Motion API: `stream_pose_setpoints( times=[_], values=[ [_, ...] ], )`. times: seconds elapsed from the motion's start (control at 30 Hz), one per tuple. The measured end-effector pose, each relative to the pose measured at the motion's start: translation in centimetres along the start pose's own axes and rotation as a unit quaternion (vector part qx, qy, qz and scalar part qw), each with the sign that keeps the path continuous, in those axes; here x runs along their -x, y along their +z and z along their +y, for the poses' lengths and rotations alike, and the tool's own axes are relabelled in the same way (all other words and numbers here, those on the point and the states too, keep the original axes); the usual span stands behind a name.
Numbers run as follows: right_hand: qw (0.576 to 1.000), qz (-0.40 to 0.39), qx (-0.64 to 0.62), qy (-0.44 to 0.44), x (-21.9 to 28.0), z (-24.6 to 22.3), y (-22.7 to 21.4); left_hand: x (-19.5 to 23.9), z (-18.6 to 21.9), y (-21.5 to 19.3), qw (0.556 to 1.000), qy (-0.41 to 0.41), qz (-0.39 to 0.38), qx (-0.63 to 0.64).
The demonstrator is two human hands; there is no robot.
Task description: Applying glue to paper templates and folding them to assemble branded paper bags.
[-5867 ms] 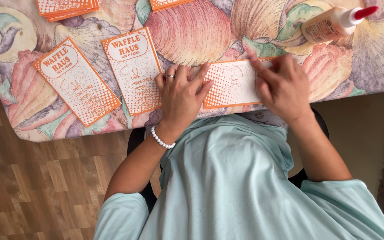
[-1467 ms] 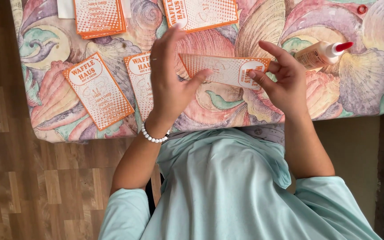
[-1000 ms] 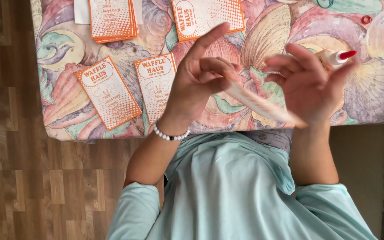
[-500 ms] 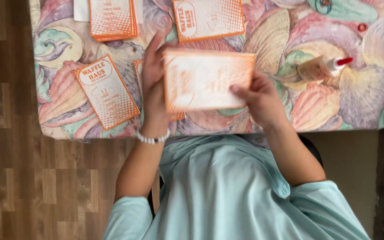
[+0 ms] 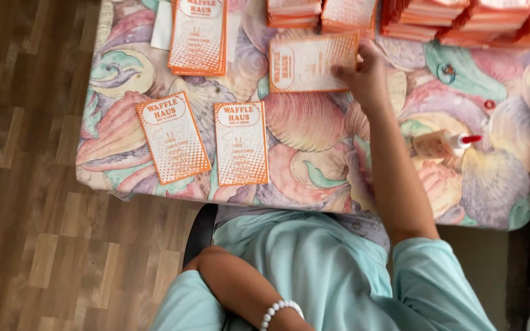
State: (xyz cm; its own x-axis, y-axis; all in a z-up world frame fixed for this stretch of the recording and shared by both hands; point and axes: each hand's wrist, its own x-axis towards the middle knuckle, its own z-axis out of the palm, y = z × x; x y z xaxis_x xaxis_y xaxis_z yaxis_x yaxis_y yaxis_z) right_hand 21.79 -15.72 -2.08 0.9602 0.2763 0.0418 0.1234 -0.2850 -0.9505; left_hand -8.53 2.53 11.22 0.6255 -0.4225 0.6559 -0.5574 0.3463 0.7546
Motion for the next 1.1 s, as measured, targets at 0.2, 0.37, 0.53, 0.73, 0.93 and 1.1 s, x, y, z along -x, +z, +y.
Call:
stream_pose_setpoints(
  times=[0.2, 0.37, 0.53, 0.73, 0.93, 1.1],
  values=[
    [0.969, 0.099, 0.226, -0.025, 1.6, -1.7, 1.4, -0.2, -0.3, -1.2, 0.999, 0.007, 0.009, -0.045],
    [0.968, 0.137, 0.206, -0.031, 1.2, 0.0, 0.7, 1.3, -3.4, -3.5, 0.998, -0.009, 0.004, -0.060],
    [0.936, 0.183, 0.289, -0.086, 1.8, 1.4, 0.4, 0.5, -0.9, -2.2, 0.997, -0.025, 0.000, -0.069],
    [0.936, 0.049, 0.246, -0.247, 6.6, -4.4, 7.2, 0.8, 1.2, -2.2, 0.994, -0.048, -0.004, -0.095],
    [0.911, -0.076, 0.324, -0.245, 5.2, -2.5, 14.2, 0.5, 2.0, -2.1, 0.992, -0.069, -0.011, -0.101],
    [0.893, -0.075, 0.346, -0.278, 4.2, -1.6, 17.1, 1.2, 2.1, -2.5, 0.990, -0.078, -0.020, -0.115]
  ],
)
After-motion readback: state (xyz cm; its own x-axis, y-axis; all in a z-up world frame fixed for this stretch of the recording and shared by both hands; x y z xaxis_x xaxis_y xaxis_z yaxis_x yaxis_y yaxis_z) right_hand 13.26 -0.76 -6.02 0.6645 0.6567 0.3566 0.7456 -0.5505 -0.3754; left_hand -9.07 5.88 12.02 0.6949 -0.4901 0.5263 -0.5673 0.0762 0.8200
